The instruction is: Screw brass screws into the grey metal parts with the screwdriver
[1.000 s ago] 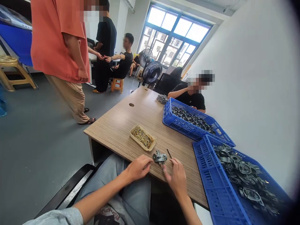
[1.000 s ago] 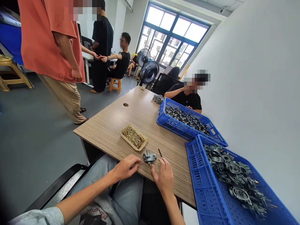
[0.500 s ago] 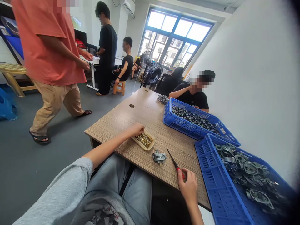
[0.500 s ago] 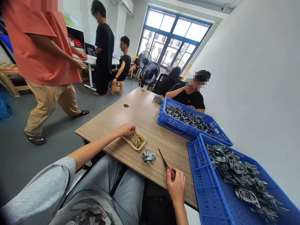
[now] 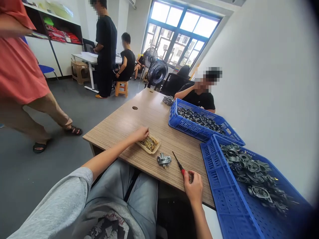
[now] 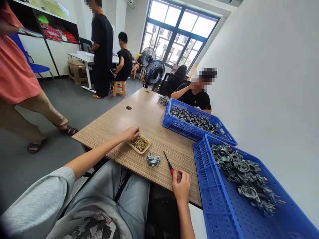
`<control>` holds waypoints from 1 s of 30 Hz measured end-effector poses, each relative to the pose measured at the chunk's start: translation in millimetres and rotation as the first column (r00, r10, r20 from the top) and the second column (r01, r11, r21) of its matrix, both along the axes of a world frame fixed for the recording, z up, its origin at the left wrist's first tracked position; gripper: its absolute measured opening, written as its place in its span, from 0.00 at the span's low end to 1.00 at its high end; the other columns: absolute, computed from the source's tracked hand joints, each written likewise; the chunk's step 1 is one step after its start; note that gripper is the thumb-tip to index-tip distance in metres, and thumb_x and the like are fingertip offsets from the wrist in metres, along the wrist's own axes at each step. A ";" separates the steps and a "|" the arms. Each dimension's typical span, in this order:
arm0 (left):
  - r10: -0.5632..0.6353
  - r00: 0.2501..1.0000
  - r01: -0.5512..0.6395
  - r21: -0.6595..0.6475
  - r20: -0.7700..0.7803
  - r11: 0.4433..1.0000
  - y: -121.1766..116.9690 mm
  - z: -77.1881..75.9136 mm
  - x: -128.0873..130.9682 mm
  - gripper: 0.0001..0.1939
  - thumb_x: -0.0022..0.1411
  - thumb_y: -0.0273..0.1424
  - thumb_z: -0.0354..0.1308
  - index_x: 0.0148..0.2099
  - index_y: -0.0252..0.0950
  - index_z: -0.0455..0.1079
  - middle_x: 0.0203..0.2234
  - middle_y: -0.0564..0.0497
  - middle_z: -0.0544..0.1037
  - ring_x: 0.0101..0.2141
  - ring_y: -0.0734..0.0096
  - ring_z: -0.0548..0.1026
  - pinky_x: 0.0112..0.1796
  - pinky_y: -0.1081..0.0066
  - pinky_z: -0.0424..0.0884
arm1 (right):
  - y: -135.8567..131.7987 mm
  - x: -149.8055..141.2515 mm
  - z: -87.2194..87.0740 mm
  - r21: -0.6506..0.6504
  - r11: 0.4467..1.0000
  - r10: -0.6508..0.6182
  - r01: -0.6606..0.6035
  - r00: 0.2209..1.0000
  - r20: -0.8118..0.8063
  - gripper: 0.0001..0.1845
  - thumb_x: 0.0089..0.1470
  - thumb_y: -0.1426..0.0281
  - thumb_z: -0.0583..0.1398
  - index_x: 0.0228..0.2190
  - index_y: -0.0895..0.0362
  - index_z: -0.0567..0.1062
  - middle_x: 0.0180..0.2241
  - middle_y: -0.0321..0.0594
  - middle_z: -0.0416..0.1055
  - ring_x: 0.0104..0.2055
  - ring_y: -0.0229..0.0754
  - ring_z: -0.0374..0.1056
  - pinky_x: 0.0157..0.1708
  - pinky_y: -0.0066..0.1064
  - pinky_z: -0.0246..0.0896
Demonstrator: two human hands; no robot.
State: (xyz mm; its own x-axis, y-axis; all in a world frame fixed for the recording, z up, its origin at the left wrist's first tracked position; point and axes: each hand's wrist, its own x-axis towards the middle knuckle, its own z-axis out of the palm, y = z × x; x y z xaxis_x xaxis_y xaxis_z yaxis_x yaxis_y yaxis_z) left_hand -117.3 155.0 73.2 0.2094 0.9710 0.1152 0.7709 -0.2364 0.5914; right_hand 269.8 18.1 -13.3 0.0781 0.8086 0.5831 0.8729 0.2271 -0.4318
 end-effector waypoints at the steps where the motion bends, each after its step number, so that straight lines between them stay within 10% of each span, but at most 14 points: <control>1: -0.003 0.999 0.003 -0.005 0.048 1.000 -2.0 0.7 1.7 0.06 0.67 0.26 0.52 0.44 0.34 0.69 0.34 0.47 0.80 0.36 0.67 0.77 0.39 0.71 0.71 | 0.0 -0.3 0.2 -0.001 1.000 -0.001 0.001 1.000 0.003 0.27 0.63 0.45 0.52 0.38 0.57 0.72 0.39 0.49 0.71 0.43 0.52 0.67 0.47 0.43 0.61; 9: -0.259 0.886 0.277 0.008 0.384 0.961 -34.6 14.4 52.6 0.03 0.67 0.25 0.56 0.43 0.34 0.69 0.25 0.56 0.77 0.27 0.75 0.75 0.32 0.76 0.70 | -2.0 -0.2 -2.2 -0.024 0.999 -0.027 0.027 1.000 0.015 0.26 0.63 0.46 0.53 0.39 0.57 0.71 0.39 0.50 0.71 0.44 0.52 0.66 0.48 0.43 0.60; 16: -0.518 0.854 0.519 0.118 -0.040 0.846 -51.8 19.4 99.4 0.10 0.57 0.15 0.59 0.35 0.34 0.76 0.31 0.48 0.81 0.34 0.68 0.78 0.35 0.74 0.68 | -2.8 0.8 -3.8 -0.031 0.999 -0.044 0.045 0.999 0.028 0.23 0.63 0.49 0.54 0.39 0.57 0.71 0.39 0.49 0.71 0.45 0.51 0.66 0.49 0.42 0.59; 30: -0.466 0.811 0.510 0.037 -0.355 0.859 -71.5 31.1 106.9 0.08 0.61 0.18 0.60 0.37 0.33 0.78 0.35 0.42 0.82 0.37 0.60 0.82 0.34 0.72 0.71 | -4.2 -0.3 -1.3 -0.026 0.999 -0.044 0.044 0.999 0.024 0.21 0.64 0.51 0.54 0.38 0.57 0.71 0.39 0.48 0.71 0.43 0.50 0.66 0.48 0.41 0.59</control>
